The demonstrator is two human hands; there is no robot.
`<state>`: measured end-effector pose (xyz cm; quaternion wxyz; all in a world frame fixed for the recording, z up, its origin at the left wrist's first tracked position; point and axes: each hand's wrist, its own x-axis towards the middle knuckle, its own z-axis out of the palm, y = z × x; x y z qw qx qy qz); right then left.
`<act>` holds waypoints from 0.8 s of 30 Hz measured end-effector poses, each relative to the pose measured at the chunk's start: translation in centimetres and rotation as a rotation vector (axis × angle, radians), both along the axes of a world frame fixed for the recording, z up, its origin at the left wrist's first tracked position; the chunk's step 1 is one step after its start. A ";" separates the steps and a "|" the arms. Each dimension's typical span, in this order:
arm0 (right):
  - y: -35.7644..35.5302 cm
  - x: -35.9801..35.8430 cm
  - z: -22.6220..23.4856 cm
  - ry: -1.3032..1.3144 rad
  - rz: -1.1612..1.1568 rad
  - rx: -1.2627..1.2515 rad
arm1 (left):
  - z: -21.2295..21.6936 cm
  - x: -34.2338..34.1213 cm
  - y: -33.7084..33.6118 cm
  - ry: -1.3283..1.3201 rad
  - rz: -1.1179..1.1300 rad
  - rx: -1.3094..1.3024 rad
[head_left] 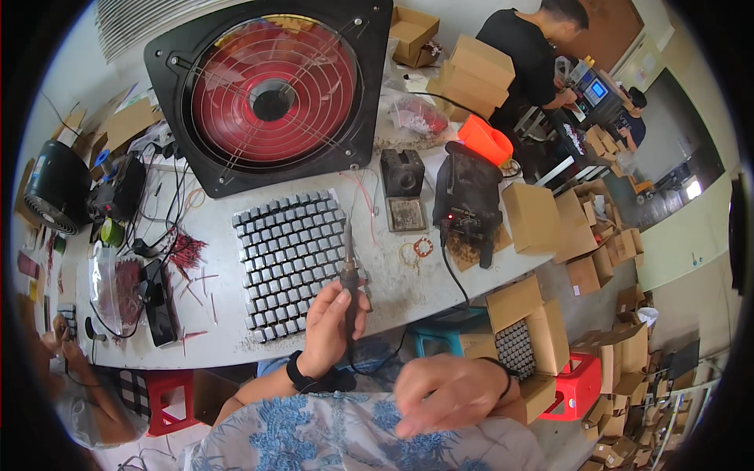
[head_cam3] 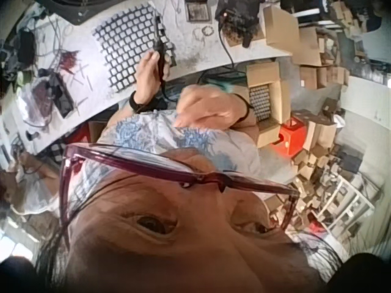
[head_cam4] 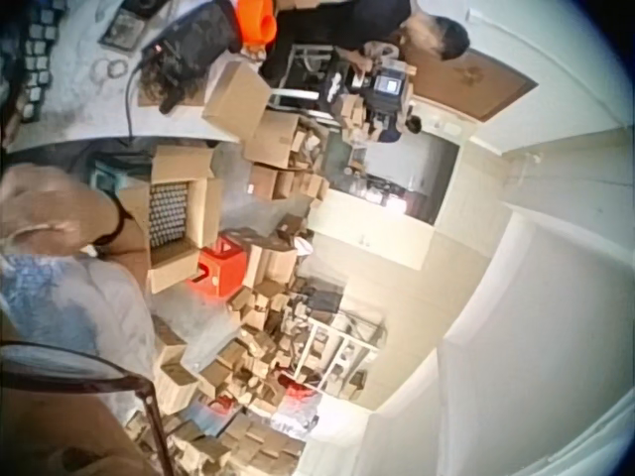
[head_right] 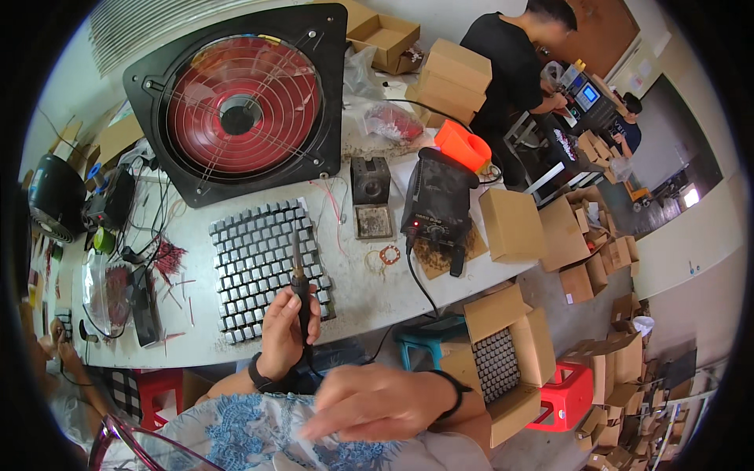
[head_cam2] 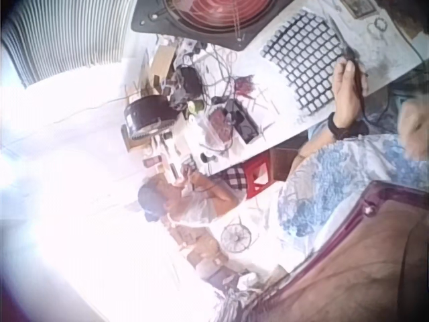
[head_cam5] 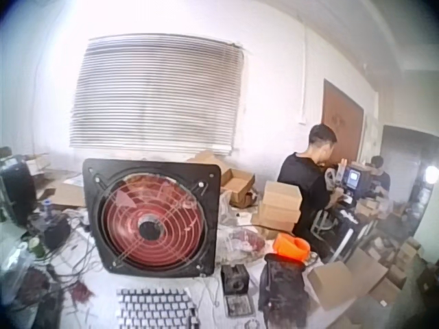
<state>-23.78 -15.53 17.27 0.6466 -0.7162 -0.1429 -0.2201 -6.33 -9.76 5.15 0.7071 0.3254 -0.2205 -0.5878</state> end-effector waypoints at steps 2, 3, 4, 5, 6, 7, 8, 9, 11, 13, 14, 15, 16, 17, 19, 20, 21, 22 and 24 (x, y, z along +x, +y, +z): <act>1.3 1.8 -0.1 -0.040 0.083 0.121 | 0.1 0.2 0.0 0.017 -0.004 -0.016; 1.3 2.6 0.0 -0.130 0.168 0.215 | 0.1 0.2 0.1 0.035 -0.004 -0.041; 1.4 3.2 -0.1 -0.218 0.253 0.311 | 0.1 0.2 0.3 0.034 0.006 -0.031; 1.9 4.0 -0.4 -0.212 0.262 0.315 | 0.2 0.2 0.4 0.038 0.017 -0.029; 2.7 4.6 -1.0 -0.323 0.328 0.360 | 0.3 0.3 0.6 0.038 0.018 -0.035; 3.2 4.8 -1.3 -0.433 0.393 0.404 | 0.3 0.2 0.7 0.038 0.018 -0.041; 3.5 4.4 -1.3 -0.403 0.332 0.358 | 0.2 0.2 0.9 0.034 0.024 -0.045; 3.7 4.6 -1.1 -0.397 0.337 0.361 | 0.2 0.1 1.0 0.039 0.031 -0.044; 4.5 5.6 -0.9 -0.528 0.365 0.452 | 0.5 0.0 1.2 0.025 0.024 -0.053; 5.0 6.1 -1.9 -0.570 0.373 0.439 | 0.6 -0.3 1.5 0.024 0.029 -0.061; 5.1 6.2 -2.2 -0.619 0.382 0.423 | 0.6 -0.3 1.6 0.031 0.031 -0.063; 5.0 6.1 -2.0 -0.615 0.385 0.422 | 0.5 -0.3 1.7 0.038 0.034 -0.065; 4.8 5.8 -1.6 -0.568 0.414 0.443 | 0.6 -0.2 1.8 0.041 0.036 -0.067; 4.8 5.7 -1.3 -0.520 0.446 0.468 | 0.6 -0.2 1.9 0.032 0.040 -0.071; 5.2 6.0 -1.1 -0.552 0.372 0.453 | 0.6 -0.2 2.0 0.026 0.051 -0.073; 5.5 6.2 -0.9 -0.586 0.301 0.438 | 0.6 -0.2 2.1 0.034 0.046 -0.086; 5.4 6.3 -0.7 -0.580 0.315 0.446 | 0.6 -0.1 2.1 0.043 0.042 -0.099; 5.1 6.4 -0.4 -0.541 0.327 0.361 | 0.8 -0.1 1.9 0.030 0.042 -0.089; 4.3 7.1 0.7 -0.494 0.374 0.293 | 1.1 0.0 2.0 0.036 0.057 -0.095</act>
